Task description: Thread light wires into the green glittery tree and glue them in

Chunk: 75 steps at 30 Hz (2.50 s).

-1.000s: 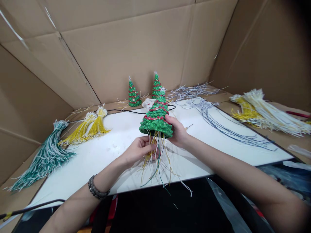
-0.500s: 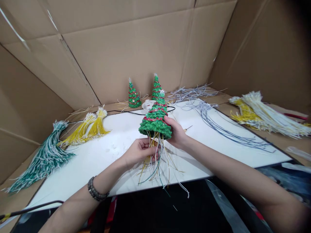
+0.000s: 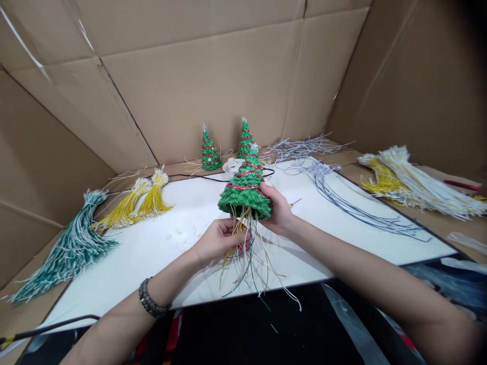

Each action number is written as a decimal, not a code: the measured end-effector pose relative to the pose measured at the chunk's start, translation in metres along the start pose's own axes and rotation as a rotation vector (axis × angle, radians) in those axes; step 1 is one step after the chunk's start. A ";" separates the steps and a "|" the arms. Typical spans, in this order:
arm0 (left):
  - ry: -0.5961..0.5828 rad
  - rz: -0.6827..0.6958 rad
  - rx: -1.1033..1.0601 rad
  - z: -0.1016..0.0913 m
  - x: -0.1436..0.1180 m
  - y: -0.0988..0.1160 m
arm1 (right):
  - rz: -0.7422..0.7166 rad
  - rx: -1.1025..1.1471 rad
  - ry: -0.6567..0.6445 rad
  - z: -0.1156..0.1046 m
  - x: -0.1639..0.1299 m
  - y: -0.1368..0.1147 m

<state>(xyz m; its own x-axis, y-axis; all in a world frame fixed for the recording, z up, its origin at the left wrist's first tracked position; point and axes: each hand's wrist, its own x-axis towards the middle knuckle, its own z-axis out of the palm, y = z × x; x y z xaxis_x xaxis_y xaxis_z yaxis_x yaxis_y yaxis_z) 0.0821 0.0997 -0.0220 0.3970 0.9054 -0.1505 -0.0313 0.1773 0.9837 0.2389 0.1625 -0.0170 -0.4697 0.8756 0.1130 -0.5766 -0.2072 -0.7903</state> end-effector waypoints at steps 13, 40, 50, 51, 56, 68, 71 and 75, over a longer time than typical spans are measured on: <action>0.227 0.121 0.107 -0.013 0.002 0.004 | -0.034 0.103 0.060 -0.003 0.004 -0.004; 0.199 0.135 0.096 -0.014 0.004 0.001 | -0.030 0.055 0.122 -0.006 0.006 -0.002; 0.188 0.144 0.202 -0.018 0.008 -0.004 | -0.041 0.041 0.067 -0.010 0.007 0.002; 0.194 0.145 0.204 -0.018 0.009 -0.004 | -0.038 0.046 0.064 -0.010 0.008 0.002; 0.156 0.155 0.242 -0.021 0.009 -0.004 | -0.057 0.021 0.059 -0.013 0.010 0.004; 0.135 0.210 0.348 -0.022 0.010 -0.007 | -0.092 -0.047 -0.019 -0.018 0.012 0.005; 0.115 0.219 0.355 -0.021 0.009 -0.008 | -0.089 -0.048 -0.024 -0.018 0.012 0.005; 0.110 0.217 0.350 -0.018 0.008 -0.010 | -0.079 -0.068 -0.035 -0.015 0.010 0.004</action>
<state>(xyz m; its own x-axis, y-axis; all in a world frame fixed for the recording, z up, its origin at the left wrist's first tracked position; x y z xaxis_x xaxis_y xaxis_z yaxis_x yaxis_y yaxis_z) 0.0690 0.1126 -0.0344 0.3150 0.9463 0.0726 0.2179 -0.1466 0.9649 0.2419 0.1770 -0.0282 -0.4484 0.8719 0.1970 -0.5666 -0.1068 -0.8170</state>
